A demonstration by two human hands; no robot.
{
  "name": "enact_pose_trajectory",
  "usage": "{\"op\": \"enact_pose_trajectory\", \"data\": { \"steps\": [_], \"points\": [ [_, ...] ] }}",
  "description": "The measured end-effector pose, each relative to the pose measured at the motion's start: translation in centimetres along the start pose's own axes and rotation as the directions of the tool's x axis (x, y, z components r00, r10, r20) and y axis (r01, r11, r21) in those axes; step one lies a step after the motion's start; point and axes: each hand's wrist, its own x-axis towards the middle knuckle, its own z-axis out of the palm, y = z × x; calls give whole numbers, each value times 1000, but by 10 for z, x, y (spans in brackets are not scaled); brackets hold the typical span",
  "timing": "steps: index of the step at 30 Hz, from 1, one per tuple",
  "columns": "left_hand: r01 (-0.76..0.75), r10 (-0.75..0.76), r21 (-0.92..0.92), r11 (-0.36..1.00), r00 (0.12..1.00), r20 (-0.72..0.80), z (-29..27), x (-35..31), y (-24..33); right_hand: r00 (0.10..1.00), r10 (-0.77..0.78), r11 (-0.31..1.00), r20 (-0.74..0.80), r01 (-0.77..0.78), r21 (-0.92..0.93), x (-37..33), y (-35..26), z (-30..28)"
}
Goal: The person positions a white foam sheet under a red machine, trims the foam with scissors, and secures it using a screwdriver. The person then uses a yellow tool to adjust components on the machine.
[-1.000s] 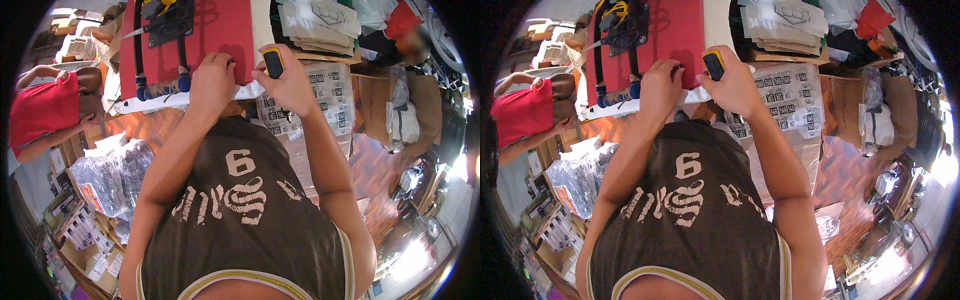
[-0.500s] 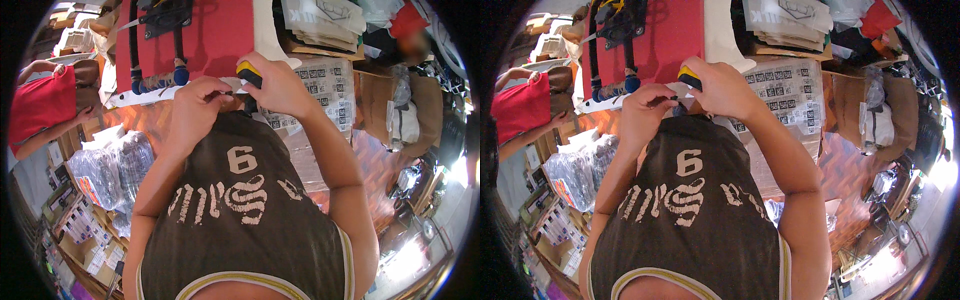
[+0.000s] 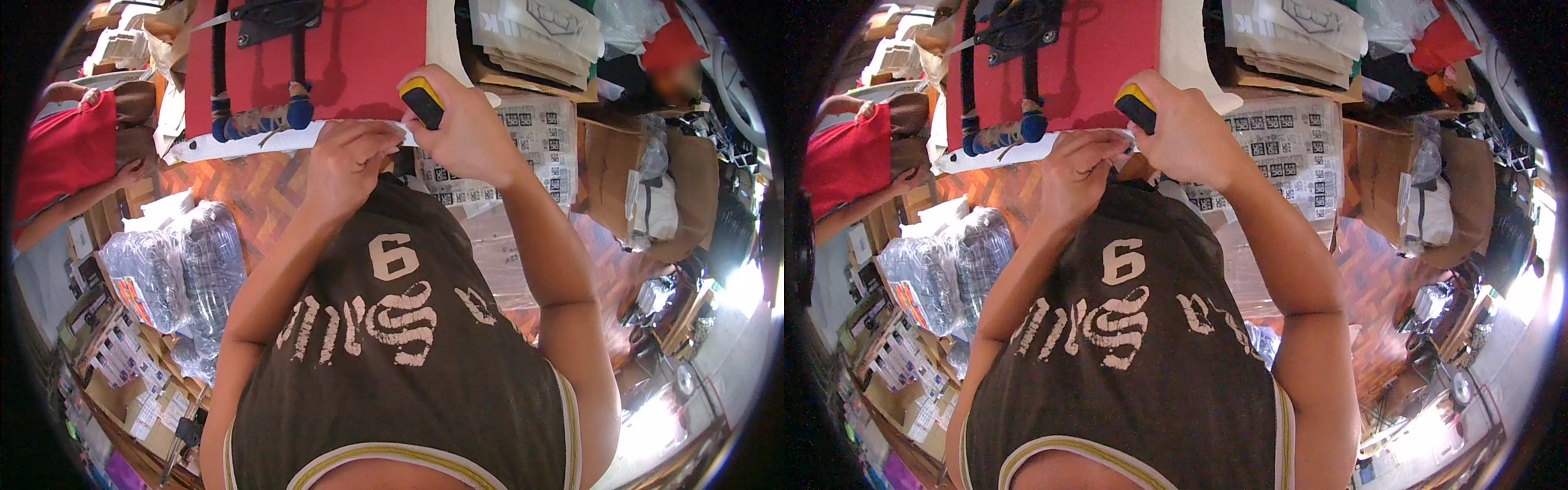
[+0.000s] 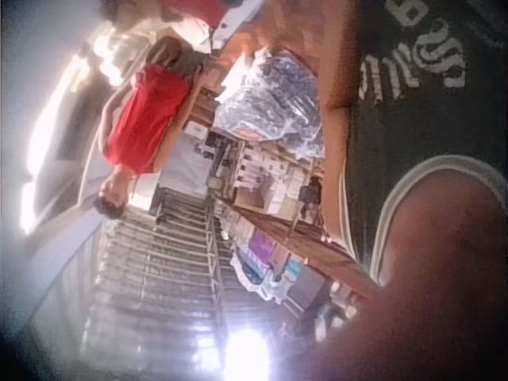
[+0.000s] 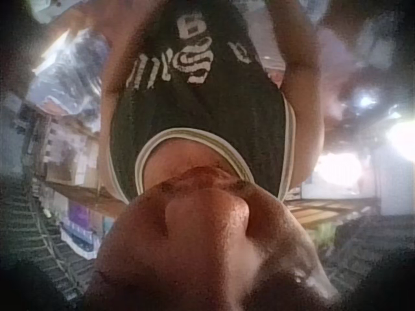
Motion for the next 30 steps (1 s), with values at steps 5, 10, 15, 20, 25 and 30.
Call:
{"op": "enact_pose_trajectory", "data": {
  "steps": [5,10,15,20,25,30],
  "points": [
    [93,-93,-4,996,995,-19,1,3,8,999,-33,999,-14,33,17,-2,1,2],
    [252,-254,-52,966,966,-39,-2,7,19,999,-36,999,-25,36,17,-4,0,1],
    [217,-216,-11,976,975,39,-7,12,16,999,-26,999,-25,27,29,-5,-1,0],
    [313,-316,43,949,945,86,-10,19,29,996,-68,997,-54,70,39,-10,-5,1],
    [103,-90,115,988,989,-113,-1,15,19,993,-81,997,-89,81,-5,-12,-2,3],
    [53,-48,170,984,998,-34,-5,8,13,990,-102,995,-99,101,-22,-17,-1,6]
  ]
}}
